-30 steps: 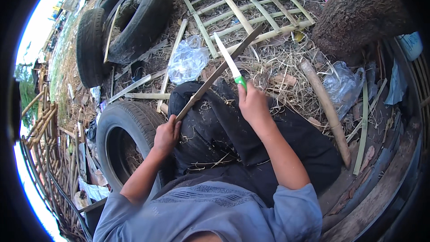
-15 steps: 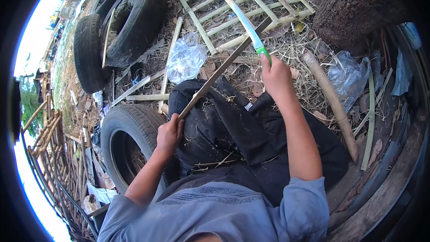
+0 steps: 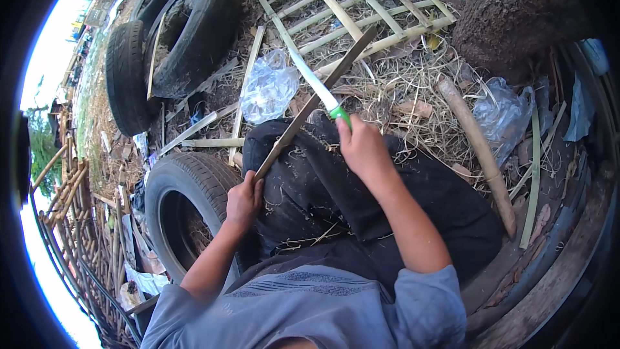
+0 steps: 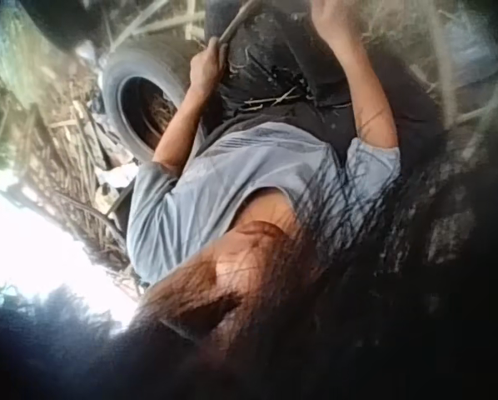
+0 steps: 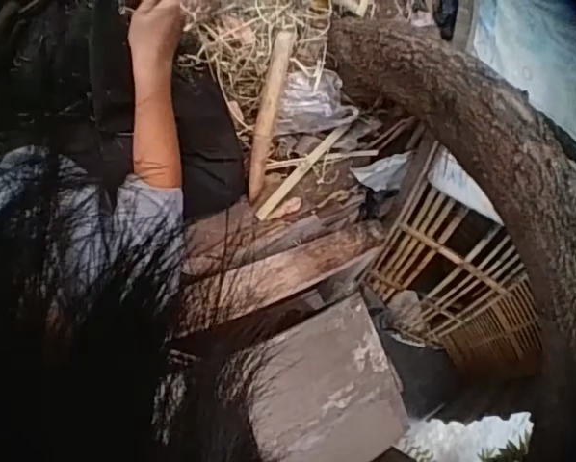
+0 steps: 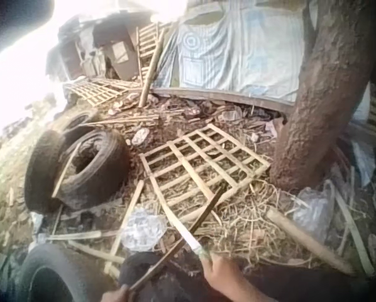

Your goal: The person shaves a bamboo strip using a knife, then places and fits the strip onto a bamboo grid frame by hand.

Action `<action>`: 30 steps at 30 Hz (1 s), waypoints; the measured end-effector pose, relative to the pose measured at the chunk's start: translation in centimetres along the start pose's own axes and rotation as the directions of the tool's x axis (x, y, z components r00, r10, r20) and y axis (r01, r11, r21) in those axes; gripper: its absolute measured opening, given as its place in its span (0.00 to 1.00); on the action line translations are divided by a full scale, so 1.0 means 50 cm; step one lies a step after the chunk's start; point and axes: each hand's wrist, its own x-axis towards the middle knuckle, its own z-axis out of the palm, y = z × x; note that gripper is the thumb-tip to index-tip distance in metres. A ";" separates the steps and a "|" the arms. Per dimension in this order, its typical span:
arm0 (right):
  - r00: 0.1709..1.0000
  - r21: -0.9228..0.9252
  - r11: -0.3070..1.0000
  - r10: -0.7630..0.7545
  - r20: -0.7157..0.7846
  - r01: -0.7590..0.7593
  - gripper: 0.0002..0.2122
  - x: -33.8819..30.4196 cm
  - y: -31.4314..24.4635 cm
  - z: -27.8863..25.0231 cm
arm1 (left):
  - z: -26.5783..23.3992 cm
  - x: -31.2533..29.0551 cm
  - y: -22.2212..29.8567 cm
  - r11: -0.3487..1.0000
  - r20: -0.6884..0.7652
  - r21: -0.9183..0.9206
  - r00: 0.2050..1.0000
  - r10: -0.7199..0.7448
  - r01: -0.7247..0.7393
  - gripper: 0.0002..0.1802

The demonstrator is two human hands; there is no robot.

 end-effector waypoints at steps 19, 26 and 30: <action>0.978 -0.026 0.999 -0.016 0.208 0.022 0.17 -0.036 -0.054 0.025 | -0.008 0.006 0.013 0.999 0.002 0.032 1.000 0.007 -0.007 0.09; 0.998 0.038 0.997 0.069 -0.004 -0.068 0.19 -0.007 -0.046 -0.008 | -0.011 0.003 0.010 0.999 0.015 0.038 1.000 0.016 -0.016 0.09; 0.987 0.049 0.999 -0.025 0.161 0.018 0.16 -0.066 -0.076 0.058 | 0.000 0.014 0.012 1.000 0.028 -0.008 0.999 -0.023 0.023 0.09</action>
